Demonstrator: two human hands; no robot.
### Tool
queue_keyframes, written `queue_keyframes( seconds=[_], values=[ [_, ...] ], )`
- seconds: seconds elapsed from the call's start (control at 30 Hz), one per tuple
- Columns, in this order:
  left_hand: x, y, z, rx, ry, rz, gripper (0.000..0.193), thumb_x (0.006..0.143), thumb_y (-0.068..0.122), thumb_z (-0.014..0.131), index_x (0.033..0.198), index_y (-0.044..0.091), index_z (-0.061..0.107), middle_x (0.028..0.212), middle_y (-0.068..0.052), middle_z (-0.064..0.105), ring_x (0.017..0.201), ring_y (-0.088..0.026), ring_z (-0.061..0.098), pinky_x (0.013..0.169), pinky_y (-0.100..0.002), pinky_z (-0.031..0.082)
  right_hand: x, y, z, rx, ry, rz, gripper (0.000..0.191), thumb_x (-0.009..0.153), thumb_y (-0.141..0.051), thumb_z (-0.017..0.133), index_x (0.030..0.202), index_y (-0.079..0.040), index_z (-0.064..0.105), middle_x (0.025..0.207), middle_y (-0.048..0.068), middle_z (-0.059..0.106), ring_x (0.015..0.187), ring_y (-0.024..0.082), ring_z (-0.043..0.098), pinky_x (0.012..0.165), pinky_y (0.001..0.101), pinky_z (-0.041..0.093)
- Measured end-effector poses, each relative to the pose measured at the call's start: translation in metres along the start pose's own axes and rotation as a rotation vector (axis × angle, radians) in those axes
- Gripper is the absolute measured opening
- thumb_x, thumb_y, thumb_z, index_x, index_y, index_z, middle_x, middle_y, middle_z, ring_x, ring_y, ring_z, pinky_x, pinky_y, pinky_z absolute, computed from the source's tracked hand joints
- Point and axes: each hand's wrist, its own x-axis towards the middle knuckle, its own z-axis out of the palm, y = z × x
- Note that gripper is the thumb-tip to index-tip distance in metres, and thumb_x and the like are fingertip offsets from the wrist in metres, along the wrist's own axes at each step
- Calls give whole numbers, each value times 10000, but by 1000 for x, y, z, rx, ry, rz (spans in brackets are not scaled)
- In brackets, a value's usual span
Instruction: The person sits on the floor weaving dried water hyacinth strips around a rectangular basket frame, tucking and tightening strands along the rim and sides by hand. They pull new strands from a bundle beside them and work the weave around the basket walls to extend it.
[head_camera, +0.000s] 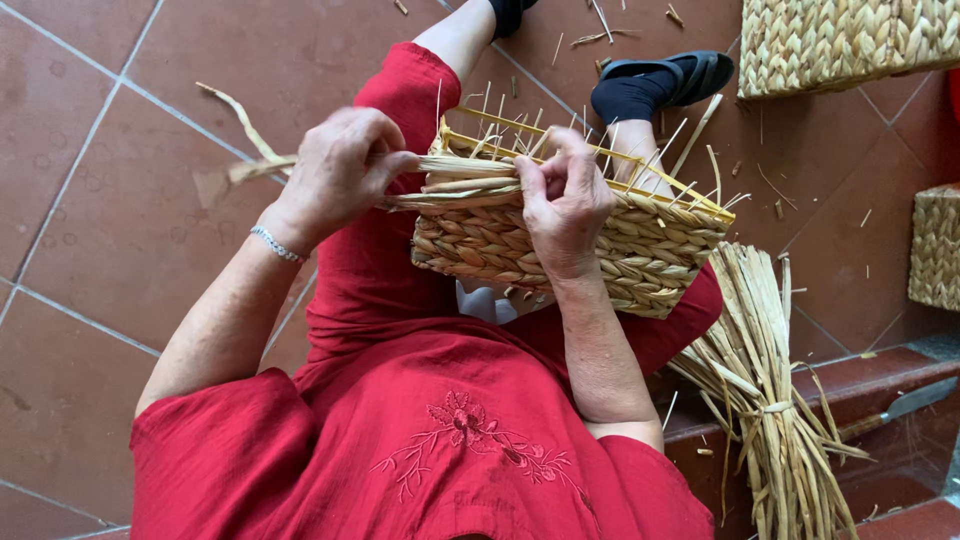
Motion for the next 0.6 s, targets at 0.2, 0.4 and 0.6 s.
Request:
queue_keyframes(
  seconds=[0.2, 0.4, 0.6],
  values=[
    [-22, 17, -3, 112, 84, 173, 134, 993, 166, 775, 1026, 113, 656, 1065, -44, 621, 1065, -276, 572, 937, -424, 459, -3, 0, 9, -259, 71, -459, 248, 926, 54, 765, 1127, -51, 662, 1021, 142, 627, 859, 215, 677, 669, 340, 543],
    [-28, 24, -9, 315, -45, 288, 256, 892, 322, 756, 1003, 115, 654, 1076, -70, 601, 1096, -282, 573, 979, -463, 408, 4, -13, -20, -119, -278, -379, 293, 950, 64, 735, 1222, -41, 703, 1115, 101, 684, 983, 292, 689, 859, 388, 575],
    [-21, 39, -15, 545, 337, 313, 216, 948, 212, 740, 1137, 146, 660, 1207, -51, 595, 1146, -251, 555, 1073, -488, 359, 7, -21, -23, -167, -381, -361, 286, 865, 18, 761, 1140, -15, 692, 1014, 130, 676, 944, 322, 639, 841, 426, 538]
  ],
)
